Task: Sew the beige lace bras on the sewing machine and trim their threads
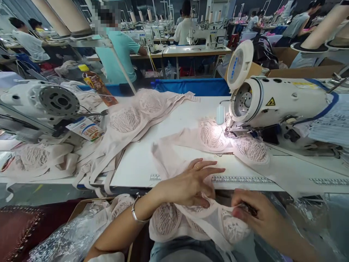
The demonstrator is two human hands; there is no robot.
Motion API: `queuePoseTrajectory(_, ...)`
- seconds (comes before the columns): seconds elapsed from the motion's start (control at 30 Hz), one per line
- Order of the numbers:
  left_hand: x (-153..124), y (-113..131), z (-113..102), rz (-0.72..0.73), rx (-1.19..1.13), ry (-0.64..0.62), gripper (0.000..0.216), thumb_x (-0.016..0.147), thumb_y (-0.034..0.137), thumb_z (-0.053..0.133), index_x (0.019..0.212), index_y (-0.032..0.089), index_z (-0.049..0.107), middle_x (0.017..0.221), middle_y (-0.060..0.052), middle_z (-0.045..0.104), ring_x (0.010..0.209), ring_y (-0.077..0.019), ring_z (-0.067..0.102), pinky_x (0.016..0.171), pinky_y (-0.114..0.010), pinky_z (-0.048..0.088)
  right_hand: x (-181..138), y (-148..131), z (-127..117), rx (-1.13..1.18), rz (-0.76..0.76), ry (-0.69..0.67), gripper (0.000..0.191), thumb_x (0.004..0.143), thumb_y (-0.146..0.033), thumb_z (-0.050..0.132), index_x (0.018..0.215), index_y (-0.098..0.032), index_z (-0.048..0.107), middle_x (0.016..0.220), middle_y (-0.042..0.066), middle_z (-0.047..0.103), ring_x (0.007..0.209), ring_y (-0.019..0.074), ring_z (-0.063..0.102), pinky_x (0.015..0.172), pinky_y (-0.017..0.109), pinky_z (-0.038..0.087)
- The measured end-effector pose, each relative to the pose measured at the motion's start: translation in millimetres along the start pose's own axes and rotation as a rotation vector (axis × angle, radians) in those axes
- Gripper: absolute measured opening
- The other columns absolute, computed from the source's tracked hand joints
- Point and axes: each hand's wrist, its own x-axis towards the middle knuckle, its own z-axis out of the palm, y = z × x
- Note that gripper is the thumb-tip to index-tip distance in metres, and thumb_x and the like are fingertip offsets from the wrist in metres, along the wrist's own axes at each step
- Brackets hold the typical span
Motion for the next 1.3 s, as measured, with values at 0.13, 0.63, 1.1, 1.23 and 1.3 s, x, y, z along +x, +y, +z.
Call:
queuePoseTrajectory(0.13, -15, 4, -5, -0.048, -0.319, -0.104, 0.024, 0.091, 0.033, 0.070, 0.070, 0.020, 0.069, 0.092, -0.004, 0.074, 0.089, -0.0187, 0.067, 0.106, -0.041, 0.039, -14, 11, -9, 0.116, 0.047, -0.112, 0.052, 0.089, -0.067, 0.056, 0.066, -0.020, 0.054, 0.061, -0.001, 0.046, 0.054, 0.0125, 0.042, 0.051, 0.027, 0.027)
queuePoseTrajectory(0.63, -35, 4, 58, -0.571, -1.156, -0.026, 0.037, 0.074, 0.047, 0.084, 0.079, 0.014, 0.069, 0.082, -0.002, 0.064, 0.074, -0.0137, 0.058, 0.070, -0.024, 0.045, -7, 24, 2, 0.330, 0.081, -0.282, 0.047, 0.089, -0.060, 0.062, 0.066, -0.020, 0.052, 0.059, -0.005, 0.039, 0.050, 0.0092, 0.034, 0.050, 0.026, 0.023)
queuePoseTrajectory(1.1, -35, 2, 80, -0.478, -1.669, 0.234, 0.060, 0.069, 0.047, 0.086, 0.057, 0.018, 0.036, 0.049, 0.009, 0.030, 0.044, -0.0031, 0.019, 0.045, -0.021, 0.012, -7, 57, 24, 0.897, 0.111, -0.201, 0.060, 0.077, -0.062, 0.074, 0.051, -0.021, 0.040, 0.046, -0.003, 0.041, 0.044, 0.0087, 0.029, 0.044, 0.026, 0.022)
queuePoseTrajectory(1.23, -32, 5, 79, -0.480, -1.692, 0.210, 0.061, 0.069, 0.047, 0.087, 0.057, 0.019, 0.034, 0.047, 0.009, 0.030, 0.040, -0.0021, 0.020, 0.043, -0.021, 0.011, -3, 59, 18, 0.782, 0.014, -0.275, 0.061, 0.081, -0.070, 0.065, 0.054, -0.020, 0.043, 0.049, -0.004, 0.039, 0.043, 0.0078, 0.028, 0.044, 0.026, 0.021)
queuePoseTrajectory(1.3, -26, 7, 77, -0.485, -1.701, 0.177, 0.060, 0.069, 0.045, 0.087, 0.058, 0.019, 0.034, 0.047, 0.010, 0.029, 0.040, -0.0018, 0.020, 0.042, -0.021, 0.011, 1, 53, 13, 0.555, -0.053, -0.287, 0.063, 0.078, -0.080, 0.059, 0.063, -0.019, 0.055, 0.054, -0.004, 0.042, 0.045, 0.0083, 0.031, 0.046, 0.026, 0.023)
